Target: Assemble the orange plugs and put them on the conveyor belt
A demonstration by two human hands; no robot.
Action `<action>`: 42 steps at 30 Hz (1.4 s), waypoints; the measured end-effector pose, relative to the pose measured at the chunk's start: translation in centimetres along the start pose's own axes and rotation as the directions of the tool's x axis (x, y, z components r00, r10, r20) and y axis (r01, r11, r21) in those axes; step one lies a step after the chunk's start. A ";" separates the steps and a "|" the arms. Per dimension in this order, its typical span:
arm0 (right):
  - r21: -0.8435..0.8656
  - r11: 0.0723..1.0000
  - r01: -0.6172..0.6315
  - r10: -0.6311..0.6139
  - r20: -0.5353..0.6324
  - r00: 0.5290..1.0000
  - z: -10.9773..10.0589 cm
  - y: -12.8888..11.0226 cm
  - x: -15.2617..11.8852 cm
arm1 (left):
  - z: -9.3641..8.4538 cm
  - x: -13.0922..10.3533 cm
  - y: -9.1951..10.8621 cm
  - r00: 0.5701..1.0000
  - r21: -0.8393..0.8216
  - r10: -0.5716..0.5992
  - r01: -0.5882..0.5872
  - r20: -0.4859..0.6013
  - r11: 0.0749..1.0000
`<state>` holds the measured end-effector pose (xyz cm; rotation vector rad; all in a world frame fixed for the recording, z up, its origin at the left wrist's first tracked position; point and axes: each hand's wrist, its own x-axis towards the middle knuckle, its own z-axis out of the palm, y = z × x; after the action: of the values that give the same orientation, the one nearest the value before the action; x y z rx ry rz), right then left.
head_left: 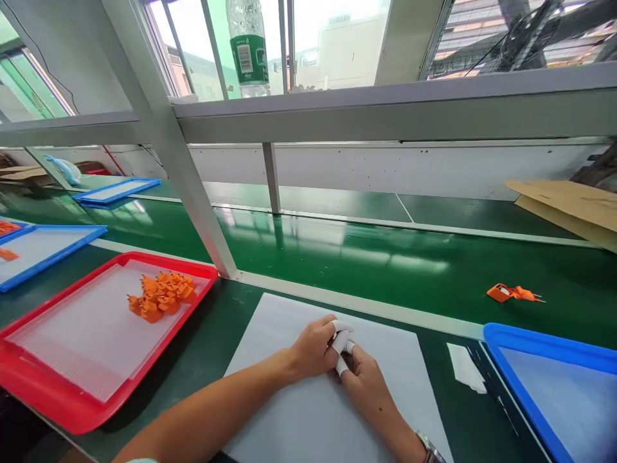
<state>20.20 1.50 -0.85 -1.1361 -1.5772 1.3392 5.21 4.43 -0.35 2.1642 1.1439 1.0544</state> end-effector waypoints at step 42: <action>-0.079 0.993 0.083 -0.083 0.008 0.997 -1.0 -1.1 0.1 | -1.0 1.2 -0.2 0.963 -0.261 -0.259 0.270 0.075 0.927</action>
<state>20.93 1.88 0.43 -1.1028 -1.6760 1.2352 4.74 5.64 0.56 1.7563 1.1614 0.9786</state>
